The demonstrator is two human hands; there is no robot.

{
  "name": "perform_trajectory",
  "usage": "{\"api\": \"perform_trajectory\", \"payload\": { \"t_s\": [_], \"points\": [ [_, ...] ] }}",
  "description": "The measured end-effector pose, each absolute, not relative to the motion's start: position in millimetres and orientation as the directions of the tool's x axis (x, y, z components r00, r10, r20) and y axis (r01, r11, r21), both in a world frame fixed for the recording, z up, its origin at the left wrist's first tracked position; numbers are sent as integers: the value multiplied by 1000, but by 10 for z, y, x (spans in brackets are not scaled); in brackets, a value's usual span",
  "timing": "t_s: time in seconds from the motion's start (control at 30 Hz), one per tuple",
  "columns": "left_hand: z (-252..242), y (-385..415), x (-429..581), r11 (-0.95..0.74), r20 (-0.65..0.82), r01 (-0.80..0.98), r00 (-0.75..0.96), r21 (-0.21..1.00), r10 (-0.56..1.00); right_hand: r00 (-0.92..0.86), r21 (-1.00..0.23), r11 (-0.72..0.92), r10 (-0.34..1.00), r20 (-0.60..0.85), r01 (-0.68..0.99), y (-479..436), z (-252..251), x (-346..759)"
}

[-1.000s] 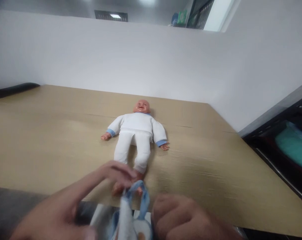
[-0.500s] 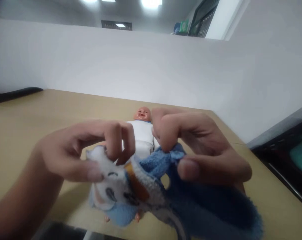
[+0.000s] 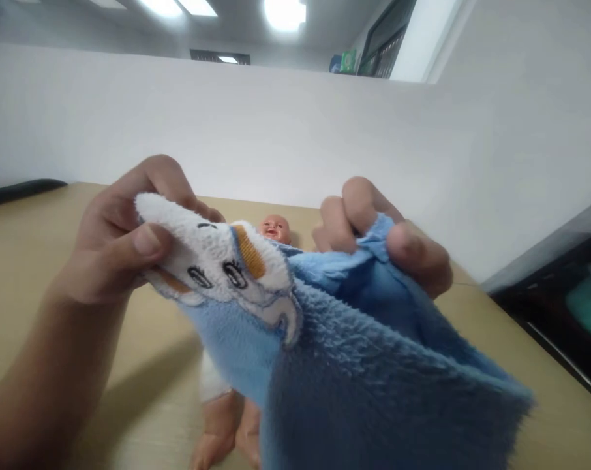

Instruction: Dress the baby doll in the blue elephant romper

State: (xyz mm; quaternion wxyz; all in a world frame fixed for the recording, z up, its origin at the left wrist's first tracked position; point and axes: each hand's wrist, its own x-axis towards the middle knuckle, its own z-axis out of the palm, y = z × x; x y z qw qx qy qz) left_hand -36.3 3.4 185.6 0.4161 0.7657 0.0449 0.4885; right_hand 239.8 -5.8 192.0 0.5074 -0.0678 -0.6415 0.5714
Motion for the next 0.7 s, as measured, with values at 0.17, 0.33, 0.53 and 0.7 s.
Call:
{"api": "perform_trajectory", "payload": {
  "t_s": [0.17, 0.33, 0.53, 0.7],
  "points": [
    [1802, 101, -491, -687, 693, -265, 546, 676, 471, -498, -827, 536, 677, 542, -171, 31, 1860, 2558],
    [1786, 178, -521, -750, 696, -155, 526, 643, 489, -500, -512, 815, 575, 648, 273, 97, 1794, 2609],
    [1788, 205, -413, -779, 746, -188, 487, 598, 455, -479, -426, 860, 510, 714, 281, 98, 1834, 2433],
    [1796, 188, -355, -814, 780, -195, 472, 547, 410, -699, -554, 762, 596, 395, 336, 42, 1864, 2425]
  ]
}}
